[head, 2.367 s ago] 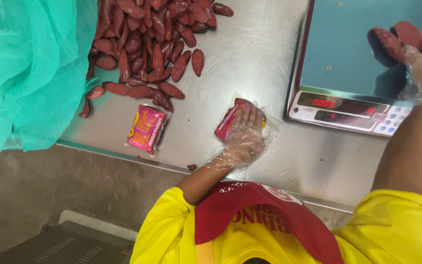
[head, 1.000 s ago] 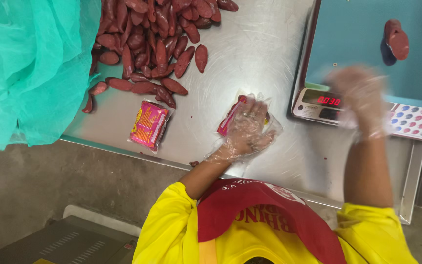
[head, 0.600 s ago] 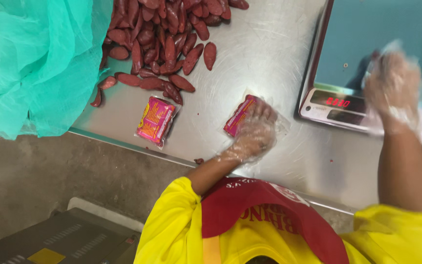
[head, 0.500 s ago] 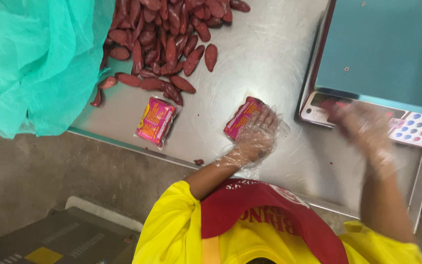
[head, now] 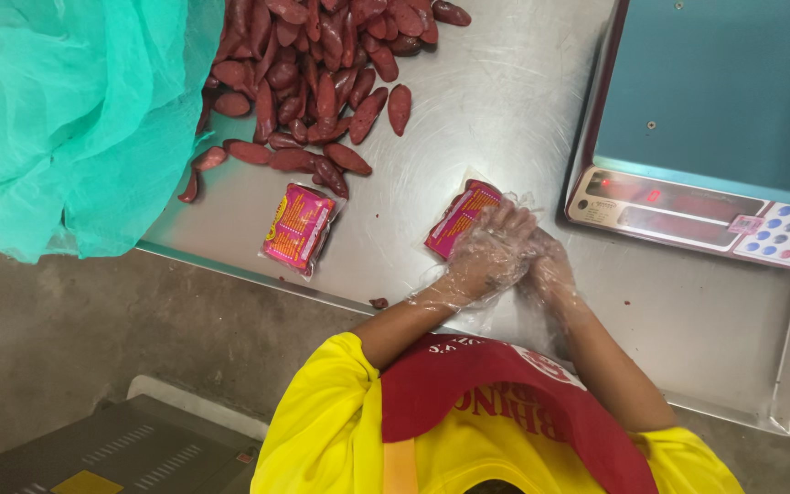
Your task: The person wears gloves while handling reddish food items on a metal table, placing them onto a scale to check their weight and then putting them into plastic bags.
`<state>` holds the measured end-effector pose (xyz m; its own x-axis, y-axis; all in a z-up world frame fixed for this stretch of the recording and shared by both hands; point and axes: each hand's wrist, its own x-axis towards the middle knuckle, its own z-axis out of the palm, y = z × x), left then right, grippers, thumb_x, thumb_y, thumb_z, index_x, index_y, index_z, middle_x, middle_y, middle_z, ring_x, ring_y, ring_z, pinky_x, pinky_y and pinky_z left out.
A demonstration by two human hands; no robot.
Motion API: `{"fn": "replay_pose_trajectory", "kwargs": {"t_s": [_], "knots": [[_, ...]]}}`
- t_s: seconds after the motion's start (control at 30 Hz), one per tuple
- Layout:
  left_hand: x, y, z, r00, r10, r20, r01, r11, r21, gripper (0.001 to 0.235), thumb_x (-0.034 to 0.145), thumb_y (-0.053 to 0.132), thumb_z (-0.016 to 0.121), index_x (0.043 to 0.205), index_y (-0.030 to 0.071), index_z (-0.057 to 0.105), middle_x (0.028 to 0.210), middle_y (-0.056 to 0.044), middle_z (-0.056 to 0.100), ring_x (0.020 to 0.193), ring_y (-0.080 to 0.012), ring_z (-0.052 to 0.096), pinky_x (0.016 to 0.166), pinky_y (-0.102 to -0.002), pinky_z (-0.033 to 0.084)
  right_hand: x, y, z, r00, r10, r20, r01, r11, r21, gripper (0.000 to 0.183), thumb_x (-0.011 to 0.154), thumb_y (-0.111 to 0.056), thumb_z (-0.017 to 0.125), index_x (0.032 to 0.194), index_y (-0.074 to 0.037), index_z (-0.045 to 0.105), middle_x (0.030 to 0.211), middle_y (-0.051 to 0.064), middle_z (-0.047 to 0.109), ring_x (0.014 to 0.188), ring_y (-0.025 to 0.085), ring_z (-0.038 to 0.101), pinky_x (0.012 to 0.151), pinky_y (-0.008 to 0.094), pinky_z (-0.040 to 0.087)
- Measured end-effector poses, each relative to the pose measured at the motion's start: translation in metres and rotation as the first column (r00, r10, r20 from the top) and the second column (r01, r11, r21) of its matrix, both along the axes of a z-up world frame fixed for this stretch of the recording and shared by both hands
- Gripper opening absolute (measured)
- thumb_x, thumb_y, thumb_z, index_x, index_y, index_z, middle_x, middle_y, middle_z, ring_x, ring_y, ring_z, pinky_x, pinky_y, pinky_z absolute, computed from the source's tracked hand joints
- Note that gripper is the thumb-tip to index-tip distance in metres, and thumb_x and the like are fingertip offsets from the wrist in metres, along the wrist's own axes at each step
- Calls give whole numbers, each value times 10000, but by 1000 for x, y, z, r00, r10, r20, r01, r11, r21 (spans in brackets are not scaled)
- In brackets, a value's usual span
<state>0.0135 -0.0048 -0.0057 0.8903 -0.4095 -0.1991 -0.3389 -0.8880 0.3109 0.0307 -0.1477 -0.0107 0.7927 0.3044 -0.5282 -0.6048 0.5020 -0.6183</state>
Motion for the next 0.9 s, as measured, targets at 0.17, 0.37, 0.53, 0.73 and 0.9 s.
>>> {"fn": "replay_pose_trajectory", "kwargs": {"t_s": [0.17,0.37,0.53,0.73,0.9], "knots": [[-4,1,-23,974,-15,228,-3,997,79,668,1089,468,232,1636,90,176,1726,-135,111,1588,-305,0,1275,-458,-60,8,25,-24,974,-177,-139,174,984,-35,256,989,-138,565,1233,-64,587,1212,122,662,1084,236,684,904,372,640],[5,6,10,1000,13,15,-10,980,-198,643,1059,449,280,1602,104,268,1694,-130,194,1575,-299,96,1283,-443,22,24,22,5,980,176,92,-124,906,-404,364,1085,-251,504,1345,-10,590,1208,133,688,1004,221,711,864,337,604],[28,9,45,999,-21,32,28,971,-237,452,1046,321,354,1427,81,390,1490,-156,345,1373,-304,274,1134,-441,195,-28,-6,55,990,134,52,-130,989,-75,611,832,79,570,1410,-118,555,1137,128,704,767,152,643,563,221,533],[63,3,47,946,-261,191,274,961,-47,168,1008,126,468,1144,74,552,1146,-139,540,1033,-241,517,888,-369,447,-54,32,53,901,371,-225,-402,909,-108,248,878,-47,688,1108,-111,621,898,161,653,602,183,556,455,268,472],[58,58,104,991,9,132,1,997,-79,146,1018,-2,525,976,57,652,892,-130,660,774,-212,675,674,-357,612,-38,12,102,543,623,563,-225,754,-617,95,978,-137,660,1003,-47,677,1064,133,637,864,256,651,713,399,603]]}}
